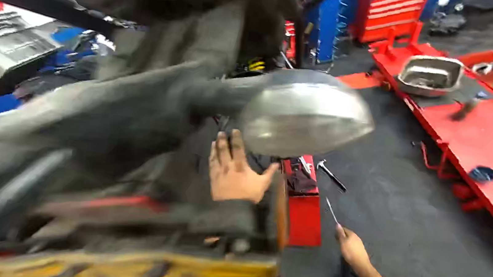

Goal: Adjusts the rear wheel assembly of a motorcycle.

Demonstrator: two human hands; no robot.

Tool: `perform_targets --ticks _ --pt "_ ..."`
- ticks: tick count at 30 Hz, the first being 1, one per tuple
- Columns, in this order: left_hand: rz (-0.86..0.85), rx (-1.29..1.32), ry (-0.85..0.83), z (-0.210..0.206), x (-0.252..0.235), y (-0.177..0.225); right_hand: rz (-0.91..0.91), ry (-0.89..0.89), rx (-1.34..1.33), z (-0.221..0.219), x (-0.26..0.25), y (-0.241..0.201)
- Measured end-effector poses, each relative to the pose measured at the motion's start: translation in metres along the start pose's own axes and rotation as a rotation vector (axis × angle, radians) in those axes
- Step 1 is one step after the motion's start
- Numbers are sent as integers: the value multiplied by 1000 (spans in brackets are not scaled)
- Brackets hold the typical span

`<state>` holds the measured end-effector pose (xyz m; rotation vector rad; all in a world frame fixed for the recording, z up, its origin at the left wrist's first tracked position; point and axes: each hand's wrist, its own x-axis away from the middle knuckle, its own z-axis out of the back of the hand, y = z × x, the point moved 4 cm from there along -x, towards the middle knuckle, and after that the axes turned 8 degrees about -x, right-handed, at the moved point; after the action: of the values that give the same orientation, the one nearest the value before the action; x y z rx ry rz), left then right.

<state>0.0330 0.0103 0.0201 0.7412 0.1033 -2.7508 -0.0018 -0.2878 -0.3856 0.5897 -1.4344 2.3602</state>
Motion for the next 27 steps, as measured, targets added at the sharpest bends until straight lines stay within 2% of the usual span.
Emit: perform_targets --ticks 2,3,4,6,8,16,20,24,27 --pt "94 1 -264 42 1 37 79 -19 -96 -16 -12 -51" --pt "141 -20 -342 52 -3 46 130 -17 -130 -24 -20 -73" --pt "144 -26 -333 48 -5 43 185 -3 -158 -32 -28 -90" --pt "57 -95 -176 16 -8 14 279 46 -207 -45 -41 -115" --pt "16 -112 -97 3 -9 2 345 69 -217 -51 -58 -132" --pt "71 -114 -89 6 -7 6 651 77 -106 -58 -118 -158" --pt "44 -99 -68 6 -6 7 614 -73 128 -49 -157 -174" --pt "57 -77 -64 7 -5 6 652 -82 244 -41 -181 -187" --pt "67 -64 -71 7 -4 5 686 -100 295 -39 -174 -185"
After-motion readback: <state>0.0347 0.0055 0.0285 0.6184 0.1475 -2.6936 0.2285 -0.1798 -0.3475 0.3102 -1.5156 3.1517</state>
